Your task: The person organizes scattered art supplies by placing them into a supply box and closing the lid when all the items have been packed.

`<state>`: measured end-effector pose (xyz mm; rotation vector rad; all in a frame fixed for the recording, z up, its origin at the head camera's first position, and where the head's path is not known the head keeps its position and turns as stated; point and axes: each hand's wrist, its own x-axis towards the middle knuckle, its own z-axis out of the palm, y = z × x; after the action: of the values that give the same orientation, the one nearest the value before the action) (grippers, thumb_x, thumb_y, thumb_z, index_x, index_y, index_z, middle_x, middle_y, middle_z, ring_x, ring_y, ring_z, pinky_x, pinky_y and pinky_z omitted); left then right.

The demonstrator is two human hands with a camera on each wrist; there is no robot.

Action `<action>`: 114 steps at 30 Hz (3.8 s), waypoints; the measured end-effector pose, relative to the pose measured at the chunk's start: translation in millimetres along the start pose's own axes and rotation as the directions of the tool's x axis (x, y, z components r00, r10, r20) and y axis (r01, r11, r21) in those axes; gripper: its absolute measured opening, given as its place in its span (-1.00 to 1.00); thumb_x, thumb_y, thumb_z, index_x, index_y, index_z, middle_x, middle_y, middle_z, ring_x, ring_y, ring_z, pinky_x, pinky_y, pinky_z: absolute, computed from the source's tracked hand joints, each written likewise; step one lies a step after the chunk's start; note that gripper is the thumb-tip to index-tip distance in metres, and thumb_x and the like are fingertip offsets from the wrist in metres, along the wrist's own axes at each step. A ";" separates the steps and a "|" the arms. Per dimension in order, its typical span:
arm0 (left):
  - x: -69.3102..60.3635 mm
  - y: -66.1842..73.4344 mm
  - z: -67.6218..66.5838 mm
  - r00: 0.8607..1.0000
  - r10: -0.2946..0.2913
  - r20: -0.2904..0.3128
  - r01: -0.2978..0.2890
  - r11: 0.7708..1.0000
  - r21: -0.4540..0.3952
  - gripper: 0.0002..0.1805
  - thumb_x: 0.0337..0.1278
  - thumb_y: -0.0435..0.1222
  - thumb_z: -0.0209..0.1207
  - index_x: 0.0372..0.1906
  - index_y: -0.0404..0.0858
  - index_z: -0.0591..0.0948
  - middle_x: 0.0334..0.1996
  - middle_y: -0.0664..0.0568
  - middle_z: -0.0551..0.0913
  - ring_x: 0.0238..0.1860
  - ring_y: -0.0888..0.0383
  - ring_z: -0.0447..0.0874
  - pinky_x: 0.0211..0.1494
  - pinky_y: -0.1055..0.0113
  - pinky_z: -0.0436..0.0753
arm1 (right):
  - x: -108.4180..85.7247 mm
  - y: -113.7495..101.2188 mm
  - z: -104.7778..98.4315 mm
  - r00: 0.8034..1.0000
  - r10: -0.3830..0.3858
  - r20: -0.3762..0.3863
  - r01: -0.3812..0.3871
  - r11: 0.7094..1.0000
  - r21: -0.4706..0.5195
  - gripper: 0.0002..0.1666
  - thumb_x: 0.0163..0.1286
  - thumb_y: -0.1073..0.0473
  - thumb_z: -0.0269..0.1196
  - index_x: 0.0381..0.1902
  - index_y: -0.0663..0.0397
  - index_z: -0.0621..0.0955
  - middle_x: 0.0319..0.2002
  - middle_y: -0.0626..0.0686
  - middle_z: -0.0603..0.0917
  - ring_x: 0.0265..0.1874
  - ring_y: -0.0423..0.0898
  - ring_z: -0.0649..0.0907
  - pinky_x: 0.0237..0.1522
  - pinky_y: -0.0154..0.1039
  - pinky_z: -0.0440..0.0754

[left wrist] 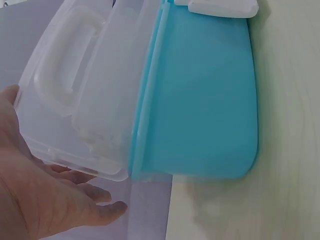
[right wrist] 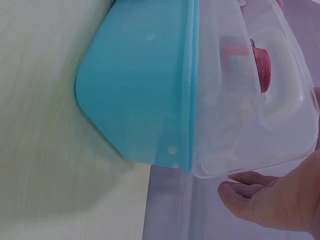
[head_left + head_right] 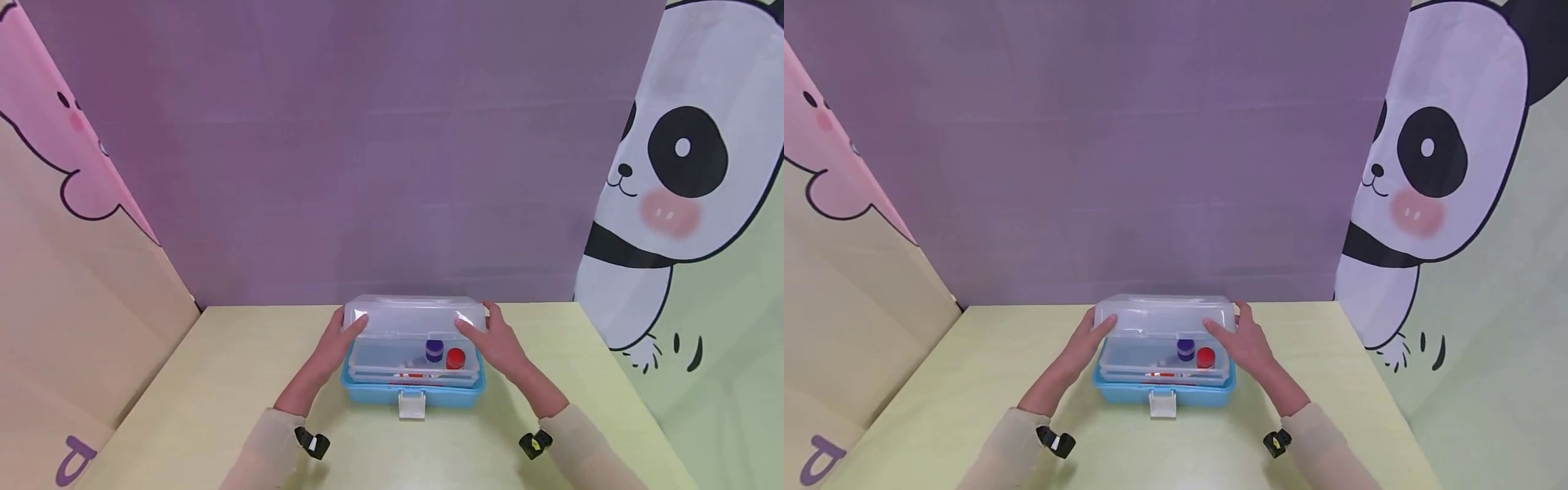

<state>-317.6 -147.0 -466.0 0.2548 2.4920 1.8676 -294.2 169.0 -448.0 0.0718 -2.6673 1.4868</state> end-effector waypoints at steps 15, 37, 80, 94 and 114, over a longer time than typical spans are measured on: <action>-7.9 -11.7 2.1 0.998 0.065 -0.019 -0.064 0.997 0.049 -0.11 0.28 0.16 0.09 0.54 -0.09 -0.01 0.45 -0.13 0.16 0.39 -0.16 0.17 0.35 -0.22 0.19 | -4.7 11.3 -4.9 0.999 -0.033 0.018 0.035 0.997 -0.076 0.07 0.22 -0.36 0.27 0.52 -0.13 0.08 0.27 0.26 0.44 0.15 0.22 0.51 -0.01 0.14 0.59; -34.1 -28.2 8.6 0.996 0.084 0.009 -0.085 0.994 0.069 -0.09 0.31 0.09 0.10 0.56 -0.03 -0.12 0.47 -0.15 0.11 0.40 -0.19 0.14 0.32 -0.29 0.17 | -21.7 35.1 1.0 0.989 -0.135 0.065 0.130 0.989 0.077 0.01 0.18 -0.16 0.41 0.47 -0.26 0.15 0.28 0.14 0.45 0.14 0.19 0.54 0.00 0.02 0.61; -58.7 -29.8 9.2 0.992 0.107 0.074 -0.109 0.994 0.029 -0.05 0.29 -0.19 0.22 0.55 -0.20 -0.13 0.49 -0.24 0.02 0.33 -0.31 0.23 0.30 -0.15 0.31 | -37.3 53.0 9.2 0.976 -0.202 0.084 0.199 0.979 0.042 0.16 0.02 0.15 0.55 0.48 -0.07 0.15 0.32 0.20 0.35 -0.25 -0.04 0.66 -0.25 -0.25 0.63; -53.9 -55.8 12.9 0.996 0.080 0.035 -0.082 0.994 0.066 -0.01 0.23 -0.05 0.26 0.56 -0.03 -0.12 0.50 -0.15 0.03 0.37 -0.24 0.20 0.33 -0.18 0.25 | -44.9 52.7 14.3 0.977 -0.208 0.045 0.206 0.977 0.045 0.15 -0.02 0.14 0.57 0.47 -0.06 0.20 0.28 0.19 0.42 -0.31 -0.09 0.67 -0.29 -0.29 0.64; -53.2 -39.6 19.0 1.000 0.013 0.001 -0.013 1.000 0.014 -0.17 0.30 -0.05 0.18 0.48 -0.15 -0.01 0.30 -0.27 0.30 0.25 -0.20 0.35 0.27 -0.16 0.31 | -48.5 52.3 14.6 0.968 -0.249 0.037 0.251 0.967 -0.051 0.21 0.00 0.09 0.56 0.50 -0.02 0.12 0.34 0.19 0.36 -0.05 0.11 0.64 -0.08 -0.08 0.63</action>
<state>-267.8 -147.1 -513.7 0.2727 2.5090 1.8551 -251.1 184.0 -504.7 0.4140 -2.6029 1.3426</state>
